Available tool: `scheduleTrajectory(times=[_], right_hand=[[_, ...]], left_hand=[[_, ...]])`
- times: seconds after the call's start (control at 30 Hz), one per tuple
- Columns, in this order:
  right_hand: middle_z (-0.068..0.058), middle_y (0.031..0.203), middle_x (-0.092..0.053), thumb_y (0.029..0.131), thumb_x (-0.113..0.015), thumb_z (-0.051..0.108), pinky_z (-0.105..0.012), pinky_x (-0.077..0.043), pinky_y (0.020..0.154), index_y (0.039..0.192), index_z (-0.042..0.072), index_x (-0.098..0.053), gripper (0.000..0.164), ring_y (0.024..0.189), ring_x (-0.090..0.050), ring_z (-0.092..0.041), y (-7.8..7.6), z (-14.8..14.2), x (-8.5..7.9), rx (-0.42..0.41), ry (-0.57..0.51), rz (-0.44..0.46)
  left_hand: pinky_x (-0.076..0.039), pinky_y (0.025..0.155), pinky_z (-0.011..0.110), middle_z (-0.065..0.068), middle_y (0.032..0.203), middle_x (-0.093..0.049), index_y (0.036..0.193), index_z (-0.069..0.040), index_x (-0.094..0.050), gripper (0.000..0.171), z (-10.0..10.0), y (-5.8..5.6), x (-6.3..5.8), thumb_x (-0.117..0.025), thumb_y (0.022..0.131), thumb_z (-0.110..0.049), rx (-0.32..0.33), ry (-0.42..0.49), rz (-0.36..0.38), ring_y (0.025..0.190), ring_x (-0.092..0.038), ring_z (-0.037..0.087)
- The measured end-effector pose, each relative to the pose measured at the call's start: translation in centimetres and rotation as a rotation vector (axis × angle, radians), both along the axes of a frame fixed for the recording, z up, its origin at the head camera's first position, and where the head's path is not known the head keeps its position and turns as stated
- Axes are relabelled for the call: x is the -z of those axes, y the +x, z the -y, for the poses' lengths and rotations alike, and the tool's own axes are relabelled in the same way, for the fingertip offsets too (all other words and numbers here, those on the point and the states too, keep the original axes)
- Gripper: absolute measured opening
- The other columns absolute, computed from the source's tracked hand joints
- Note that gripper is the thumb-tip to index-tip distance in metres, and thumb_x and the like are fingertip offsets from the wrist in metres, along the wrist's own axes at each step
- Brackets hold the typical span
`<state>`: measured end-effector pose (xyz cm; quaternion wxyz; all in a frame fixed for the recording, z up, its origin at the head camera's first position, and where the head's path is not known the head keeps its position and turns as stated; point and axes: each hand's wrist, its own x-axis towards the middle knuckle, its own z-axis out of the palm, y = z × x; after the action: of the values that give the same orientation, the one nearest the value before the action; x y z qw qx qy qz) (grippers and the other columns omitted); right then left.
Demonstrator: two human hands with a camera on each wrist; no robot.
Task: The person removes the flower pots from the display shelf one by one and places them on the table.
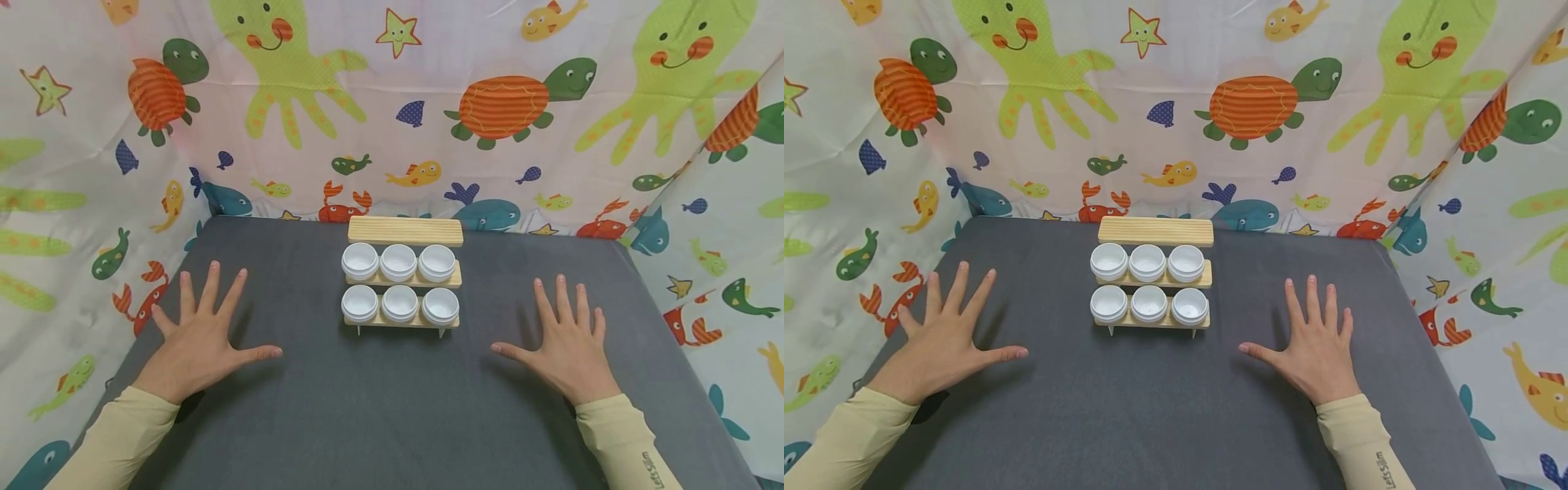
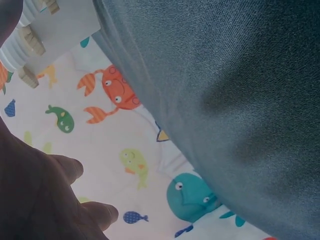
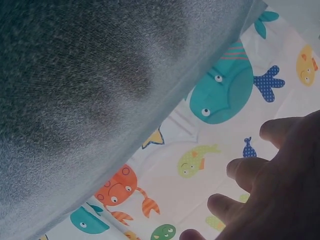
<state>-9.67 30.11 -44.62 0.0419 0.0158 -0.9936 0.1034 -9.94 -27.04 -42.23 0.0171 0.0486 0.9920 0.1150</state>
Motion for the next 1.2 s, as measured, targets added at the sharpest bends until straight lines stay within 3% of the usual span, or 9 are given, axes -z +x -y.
scheduleTrajectory(times=[0.5, 0.77, 1.0, 1.2], right_hand=[[-0.023, 0.181, 0.002, 0.073, -0.069, 0.095, -0.086, -0.005, 0.12, 0.176, 0.018, -0.011, 0.141, 0.162, -0.003, -0.06, -0.2, 0.2, 0.1, -0.001, 0.005, 0.014], [-0.023, 0.181, 0.002, 0.075, -0.068, 0.094, -0.086, -0.006, 0.12, 0.176, 0.018, -0.011, 0.138, 0.162, -0.007, -0.06, -0.3, 0.6, 0.0, 0.001, -0.026, 0.032], [-0.023, 0.181, -0.002, 0.077, -0.067, 0.093, -0.084, -0.008, 0.12, 0.176, 0.019, -0.012, 0.135, 0.16, -0.011, -0.06, -0.7, 1.9, -0.3, -0.009, -0.065, 0.039], [-0.023, 0.181, -0.005, 0.078, -0.068, 0.092, -0.083, -0.01, 0.121, 0.176, 0.019, -0.013, 0.133, 0.16, -0.014, -0.06, -1.1, 3.0, -0.5, -0.018, -0.086, 0.032]], left_hand=[[0.005, 0.096, 0.102, 0.013, 0.18, 0.024, 0.175, -0.03, 0.004, 0.144, -0.7, -0.2, 0.1, -0.072, 0.071, -0.095, 0.017, 0.03, 0.028, 0.159, 0.026, 0.061], [0.002, 0.103, 0.099, 0.005, 0.18, 0.024, 0.174, -0.038, 0.004, 0.137, -2.1, -0.8, -0.4, -0.07, 0.074, -0.095, 0.054, 0.092, 0.029, 0.162, 0.026, 0.054], [-0.009, 0.11, 0.095, -0.001, 0.181, 0.02, 0.174, -0.039, 0.004, 0.126, -4.7, -2.3, -0.6, -0.066, 0.082, -0.091, 0.087, 0.17, 0.025, 0.166, 0.018, 0.048], [-0.024, 0.122, 0.08, 0.001, 0.184, 0.002, 0.174, -0.041, 0.001, 0.117, -7.8, -4.6, -0.6, -0.066, 0.088, -0.085, 0.132, 0.343, 0.057, 0.17, -0.008, 0.041]])
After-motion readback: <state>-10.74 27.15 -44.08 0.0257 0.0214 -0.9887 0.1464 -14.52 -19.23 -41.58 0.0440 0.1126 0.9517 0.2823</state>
